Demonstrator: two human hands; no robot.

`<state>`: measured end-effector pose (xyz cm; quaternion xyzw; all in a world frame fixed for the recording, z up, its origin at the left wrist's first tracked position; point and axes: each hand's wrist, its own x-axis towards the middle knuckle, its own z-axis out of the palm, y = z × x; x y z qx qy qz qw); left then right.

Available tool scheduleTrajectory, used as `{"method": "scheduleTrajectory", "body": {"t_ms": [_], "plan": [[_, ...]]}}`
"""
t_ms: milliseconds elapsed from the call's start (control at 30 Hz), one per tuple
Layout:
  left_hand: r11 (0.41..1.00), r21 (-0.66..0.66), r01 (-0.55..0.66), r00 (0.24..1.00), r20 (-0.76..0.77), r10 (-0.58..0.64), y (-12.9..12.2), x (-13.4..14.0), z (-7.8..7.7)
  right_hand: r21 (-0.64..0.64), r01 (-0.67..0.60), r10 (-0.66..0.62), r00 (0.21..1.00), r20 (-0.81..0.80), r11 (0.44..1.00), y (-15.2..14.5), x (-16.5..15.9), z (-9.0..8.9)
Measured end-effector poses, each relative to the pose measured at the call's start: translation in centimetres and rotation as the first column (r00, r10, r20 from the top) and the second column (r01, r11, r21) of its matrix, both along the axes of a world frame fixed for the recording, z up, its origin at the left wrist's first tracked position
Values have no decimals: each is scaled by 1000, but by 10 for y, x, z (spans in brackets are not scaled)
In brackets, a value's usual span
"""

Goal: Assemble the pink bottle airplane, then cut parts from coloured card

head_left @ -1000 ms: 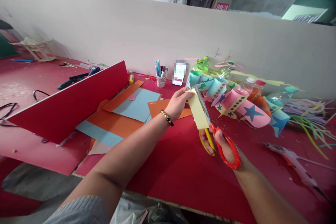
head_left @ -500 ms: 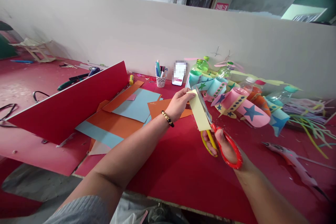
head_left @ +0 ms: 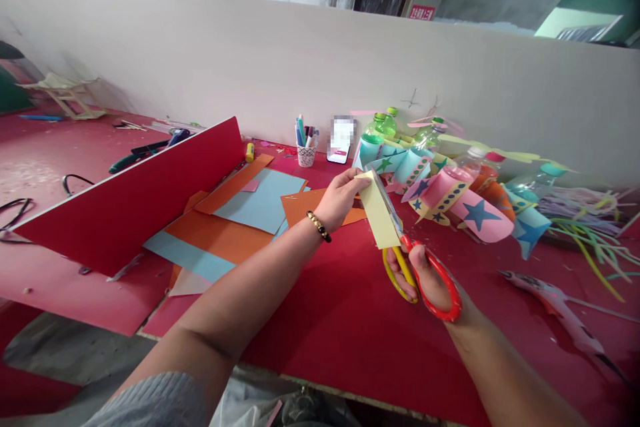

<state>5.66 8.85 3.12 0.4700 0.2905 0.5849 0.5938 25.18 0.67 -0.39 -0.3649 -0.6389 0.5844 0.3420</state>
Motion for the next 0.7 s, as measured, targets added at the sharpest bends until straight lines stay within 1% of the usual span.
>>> {"method": "scheduleTrajectory", "body": {"t_ms": [200, 333, 400, 500, 600, 700], "plan": [[1000, -18, -12, 1000, -6, 12, 0, 0, 1, -22, 0, 0, 1000, 5, 1000, -3, -2, 3], [1000, -29, -8, 1000, -8, 8, 0, 0, 0, -43, 40, -39, 999, 25, 998, -3, -2, 2], [999, -38, -11, 1000, -21, 10, 1, -2, 0, -30, 75, -74, 997, 34, 997, -1, -1, -1], [998, -52, -25, 997, -69, 22, 2, -3, -2, 42, 146, -147, 989, 23, 988, 4, 1, -5], [997, -71, 3, 992, -123, -12, 2, -4, -4, 104, 219, -212, 975, -73, 970, 7, 2, -4], [995, -91, 52, 984, -167, -67, 1, -2, -6, 131, 329, -307, 938, -162, 935, 10, 3, 0]]}}
